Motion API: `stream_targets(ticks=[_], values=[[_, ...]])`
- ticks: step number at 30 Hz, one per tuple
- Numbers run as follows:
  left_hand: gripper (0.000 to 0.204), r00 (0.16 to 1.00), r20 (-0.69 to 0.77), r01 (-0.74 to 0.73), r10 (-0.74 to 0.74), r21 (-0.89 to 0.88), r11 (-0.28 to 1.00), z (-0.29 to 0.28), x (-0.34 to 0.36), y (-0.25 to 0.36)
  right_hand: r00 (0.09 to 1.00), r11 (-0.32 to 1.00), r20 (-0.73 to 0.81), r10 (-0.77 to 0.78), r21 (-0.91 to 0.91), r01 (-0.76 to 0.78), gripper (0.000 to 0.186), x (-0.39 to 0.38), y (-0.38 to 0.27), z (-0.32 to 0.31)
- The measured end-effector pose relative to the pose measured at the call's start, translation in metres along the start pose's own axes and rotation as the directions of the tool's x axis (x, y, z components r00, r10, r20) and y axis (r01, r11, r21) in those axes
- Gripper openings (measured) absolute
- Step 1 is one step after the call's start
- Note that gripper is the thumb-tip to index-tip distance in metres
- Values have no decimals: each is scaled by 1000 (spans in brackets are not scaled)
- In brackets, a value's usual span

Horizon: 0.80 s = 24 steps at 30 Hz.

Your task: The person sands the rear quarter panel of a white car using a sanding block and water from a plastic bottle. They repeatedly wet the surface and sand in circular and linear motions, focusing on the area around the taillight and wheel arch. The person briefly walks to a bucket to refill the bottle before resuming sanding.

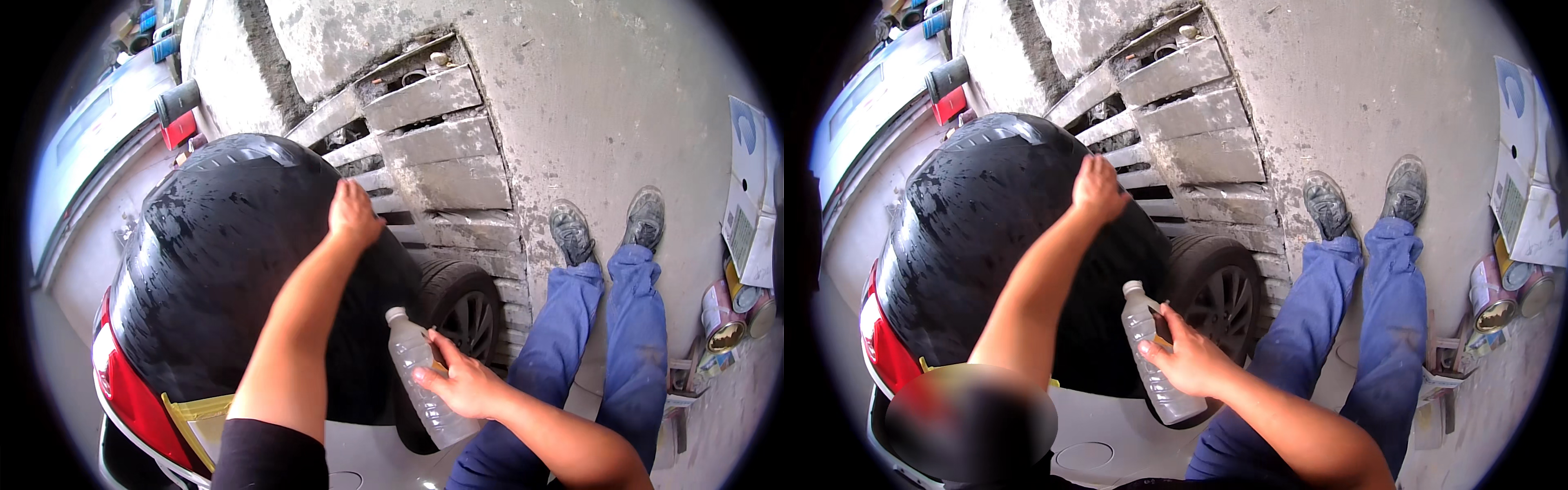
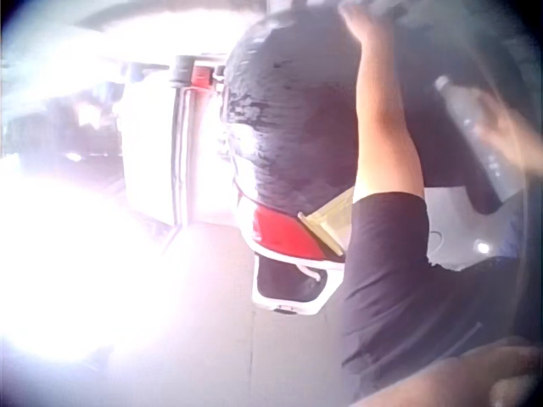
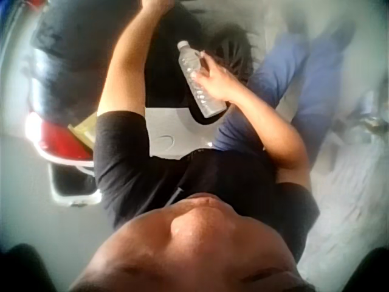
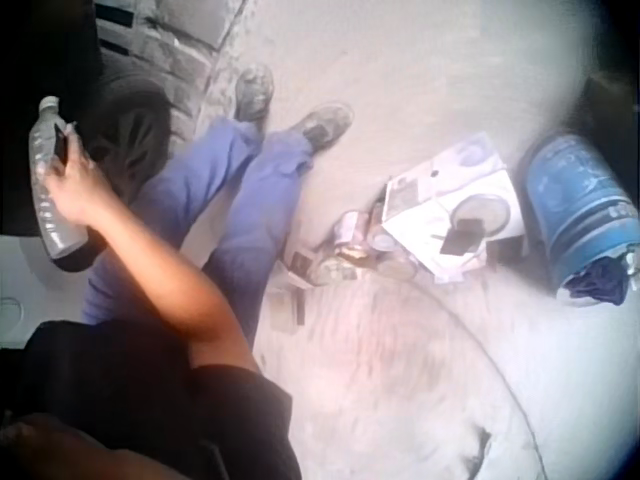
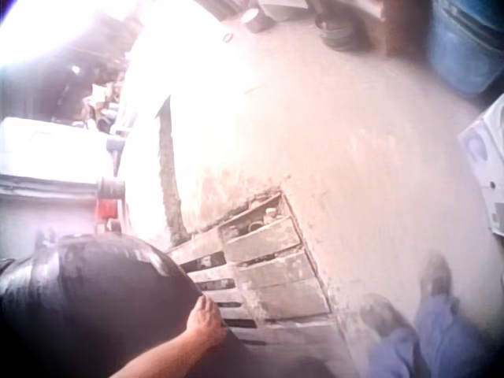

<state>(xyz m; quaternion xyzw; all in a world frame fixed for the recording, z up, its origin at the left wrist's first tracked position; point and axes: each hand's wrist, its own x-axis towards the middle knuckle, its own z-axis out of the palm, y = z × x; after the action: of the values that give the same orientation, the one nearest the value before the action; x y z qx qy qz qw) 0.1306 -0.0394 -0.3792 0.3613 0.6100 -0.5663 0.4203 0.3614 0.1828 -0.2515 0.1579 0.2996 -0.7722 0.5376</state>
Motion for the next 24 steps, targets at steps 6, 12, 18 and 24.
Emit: stream_targets(ticks=[6,12,18,24], values=[[79,964,83,-252,251,-2,968,27,-36,93,994,996,57,92,-27,-91,86,-15,6,-3],[78,901,56,-431,431,-8,902,60,-100,127,991,992,71,114,-58,-110,87,-31,3,11],[87,956,19,-291,292,-52,955,22,-159,37,998,999,62,30,-34,-28,88,-40,-13,26],[90,935,-143,308,-326,-133,942,-32,-130,-149,993,996,93,-66,-52,71,89,-44,-43,48]])
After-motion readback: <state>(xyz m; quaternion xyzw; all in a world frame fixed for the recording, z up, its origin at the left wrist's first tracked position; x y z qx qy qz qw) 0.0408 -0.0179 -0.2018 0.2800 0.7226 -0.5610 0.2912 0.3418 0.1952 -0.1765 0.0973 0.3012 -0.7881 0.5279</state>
